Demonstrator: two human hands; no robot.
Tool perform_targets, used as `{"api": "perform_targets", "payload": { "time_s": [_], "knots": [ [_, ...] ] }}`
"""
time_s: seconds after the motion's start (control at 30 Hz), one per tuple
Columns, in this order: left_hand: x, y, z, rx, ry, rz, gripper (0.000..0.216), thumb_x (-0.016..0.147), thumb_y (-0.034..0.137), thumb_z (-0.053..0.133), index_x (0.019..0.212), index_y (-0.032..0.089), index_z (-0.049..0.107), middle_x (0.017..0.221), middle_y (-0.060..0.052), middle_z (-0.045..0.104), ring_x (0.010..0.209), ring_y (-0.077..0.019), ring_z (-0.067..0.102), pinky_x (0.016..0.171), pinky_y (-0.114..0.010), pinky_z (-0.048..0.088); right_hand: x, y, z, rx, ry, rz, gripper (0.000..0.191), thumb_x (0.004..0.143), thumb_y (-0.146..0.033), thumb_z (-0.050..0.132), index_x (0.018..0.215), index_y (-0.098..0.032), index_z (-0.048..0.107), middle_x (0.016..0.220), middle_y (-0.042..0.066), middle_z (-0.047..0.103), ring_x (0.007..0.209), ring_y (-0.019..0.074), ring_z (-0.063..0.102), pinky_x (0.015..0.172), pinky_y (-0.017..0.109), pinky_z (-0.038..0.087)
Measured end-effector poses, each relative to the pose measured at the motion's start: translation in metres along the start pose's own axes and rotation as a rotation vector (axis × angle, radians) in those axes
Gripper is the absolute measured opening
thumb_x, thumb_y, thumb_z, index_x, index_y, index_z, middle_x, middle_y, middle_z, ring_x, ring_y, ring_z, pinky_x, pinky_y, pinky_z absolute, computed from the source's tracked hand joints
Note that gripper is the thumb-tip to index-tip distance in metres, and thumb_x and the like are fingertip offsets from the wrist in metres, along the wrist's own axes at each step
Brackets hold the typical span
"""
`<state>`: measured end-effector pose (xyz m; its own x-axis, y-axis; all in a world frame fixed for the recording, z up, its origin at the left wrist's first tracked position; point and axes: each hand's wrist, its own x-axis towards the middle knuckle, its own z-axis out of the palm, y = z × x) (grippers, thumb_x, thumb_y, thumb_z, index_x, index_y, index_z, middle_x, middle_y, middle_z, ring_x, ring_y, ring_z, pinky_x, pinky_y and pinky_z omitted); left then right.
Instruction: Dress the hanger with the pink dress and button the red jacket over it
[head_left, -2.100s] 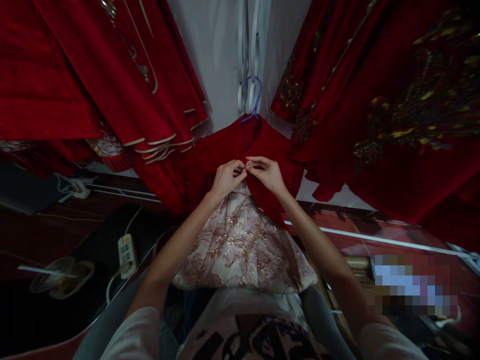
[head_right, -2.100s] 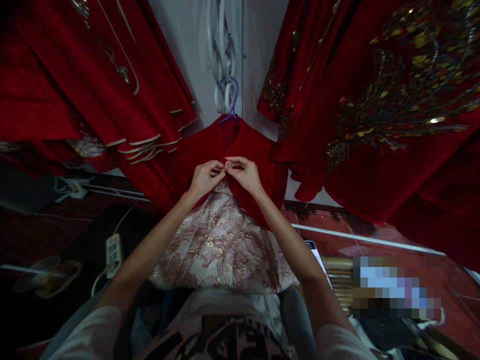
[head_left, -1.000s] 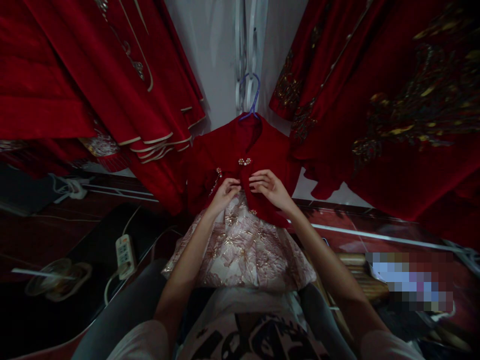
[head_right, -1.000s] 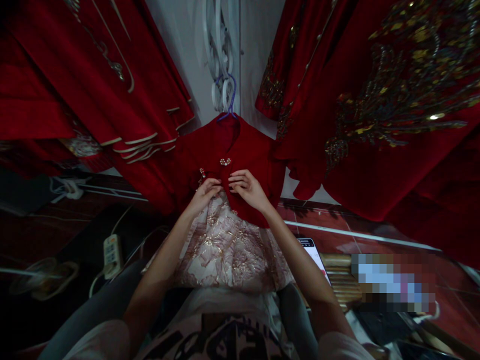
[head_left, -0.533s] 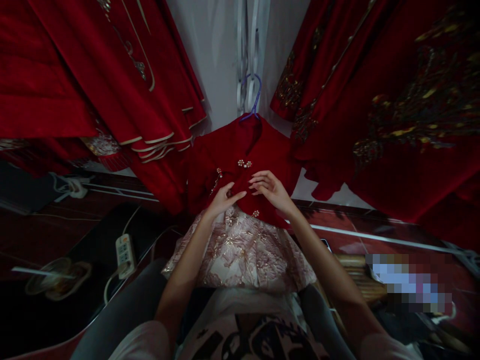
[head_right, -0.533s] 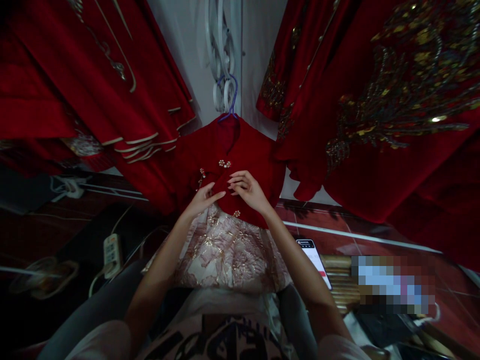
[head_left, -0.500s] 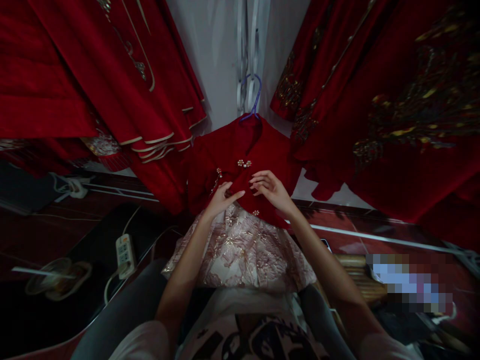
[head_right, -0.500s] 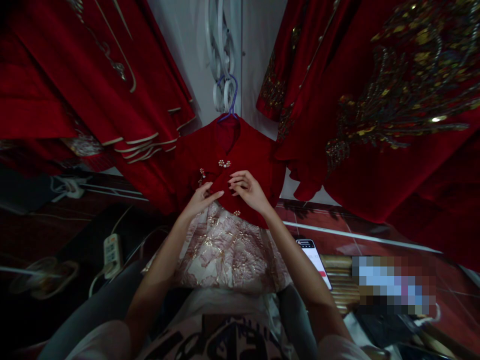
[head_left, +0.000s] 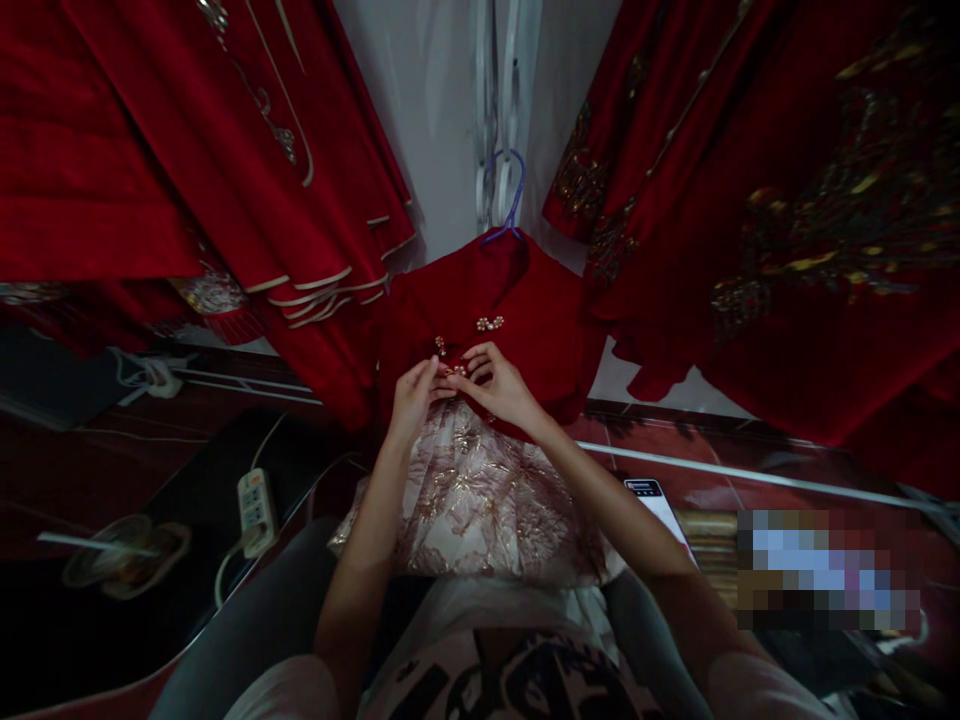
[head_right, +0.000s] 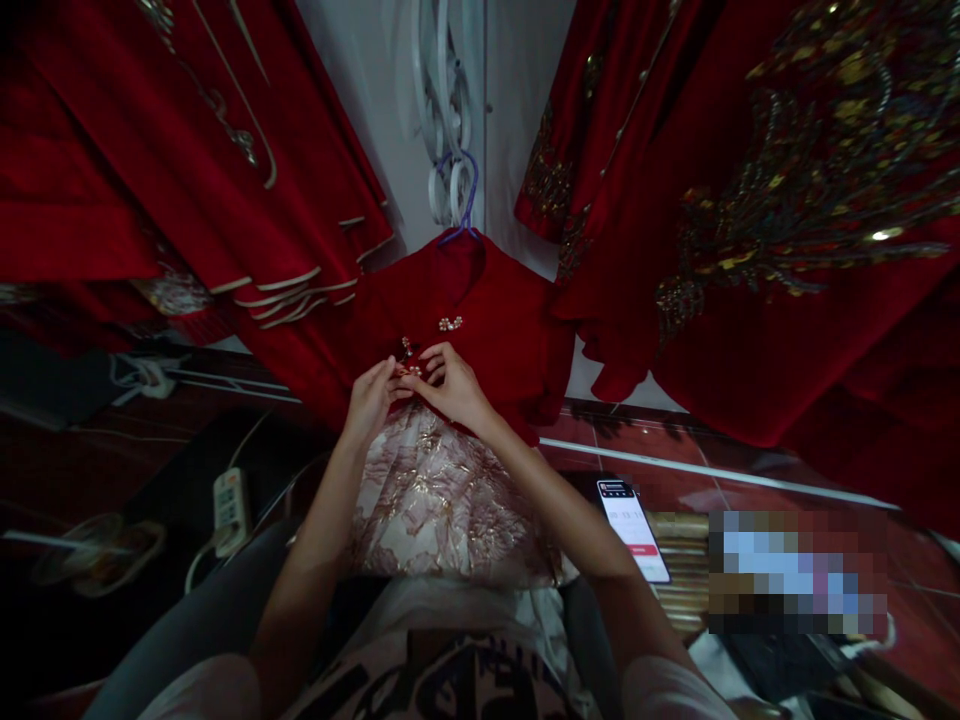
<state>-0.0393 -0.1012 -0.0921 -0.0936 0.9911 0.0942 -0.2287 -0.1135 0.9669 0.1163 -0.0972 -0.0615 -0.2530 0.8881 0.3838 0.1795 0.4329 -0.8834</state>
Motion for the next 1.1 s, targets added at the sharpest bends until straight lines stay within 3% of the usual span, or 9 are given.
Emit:
{"api": "perform_targets", "payload": {
  "time_s": [0.13,0.23,0.33,0.5,0.8,0.97,1.1],
  "knots": [
    [0.012,-0.013,-0.007,0.253,0.098,0.152,0.031,0.071,0.043,0.070,0.083,0.016,0.062,0.070,0.000,0.059,0.057,-0.0080,0.052,0.055,-0.021,0.044,0.010,0.016,0.012,-0.065,0.014,-0.006,0.017,0.078,-0.027,0.065,0.090,-0.019,0.056,0.081,0.002,0.062,0.070,0.0110,0.059,0.064,0.024,0.051],
    [0.026,-0.024,-0.010,0.363,0.173,0.280,0.033,0.069,0.037,0.072,0.092,0.017,0.060,0.090,-0.003,0.062,0.072,-0.0100,0.055,0.066,-0.022,0.046,0.017,0.025,0.010,-0.065,0.030,0.006,0.016,0.078,-0.025,0.065,0.091,-0.018,0.059,0.083,0.002,0.065,0.071,0.0116,0.061,0.063,0.024,0.050],
    [0.038,-0.034,-0.009,0.426,0.183,0.278,0.043,0.068,0.036,0.073,0.102,0.018,0.054,0.105,-0.007,0.059,0.081,-0.0119,0.056,0.069,-0.024,0.046,0.024,0.023,0.006,-0.045,0.078,-0.024,0.018,0.079,-0.026,0.065,0.094,-0.018,0.061,0.085,0.003,0.067,0.072,0.0120,0.063,0.063,0.024,0.051],
    [0.055,-0.046,-0.005,0.558,0.254,0.327,0.044,0.068,0.035,0.073,0.101,0.018,0.050,0.103,-0.007,0.060,0.080,-0.0129,0.056,0.071,-0.026,0.044,0.044,0.016,0.003,-0.004,0.134,-0.039,0.020,0.077,-0.027,0.069,0.094,-0.018,0.068,0.090,0.004,0.071,0.076,0.0134,0.067,0.073,0.027,0.055],
    [0.070,-0.039,-0.007,0.286,0.199,0.266,0.034,0.064,0.014,0.066,0.094,0.018,0.053,0.092,-0.004,0.064,0.087,-0.0141,0.062,0.072,-0.025,0.043,0.071,0.049,0.007,-0.045,0.084,0.022,0.014,0.074,-0.020,0.071,0.087,-0.018,0.072,0.083,0.003,0.074,0.075,0.0141,0.070,0.077,0.028,0.057],
    [0.071,-0.034,-0.008,0.253,0.167,0.242,0.034,0.060,0.011,0.066,0.093,0.017,0.056,0.093,-0.005,0.066,0.086,-0.0149,0.062,0.070,-0.025,0.044,0.072,0.057,0.005,-0.134,0.018,-0.001,0.013,0.076,-0.020,0.070,0.088,-0.018,0.073,0.082,0.003,0.074,0.075,0.0144,0.071,0.075,0.026,0.057],
    [0.073,-0.034,-0.006,0.263,0.167,0.238,0.029,0.061,0.011,0.067,0.089,0.016,0.061,0.096,-0.007,0.068,0.087,-0.0154,0.063,0.071,-0.026,0.045,0.071,0.058,0.007,-0.206,0.053,0.011,0.014,0.078,-0.022,0.068,0.092,-0.021,0.073,0.084,0.002,0.074,0.076,0.0137,0.070,0.074,0.025,0.056]
  ]
}}
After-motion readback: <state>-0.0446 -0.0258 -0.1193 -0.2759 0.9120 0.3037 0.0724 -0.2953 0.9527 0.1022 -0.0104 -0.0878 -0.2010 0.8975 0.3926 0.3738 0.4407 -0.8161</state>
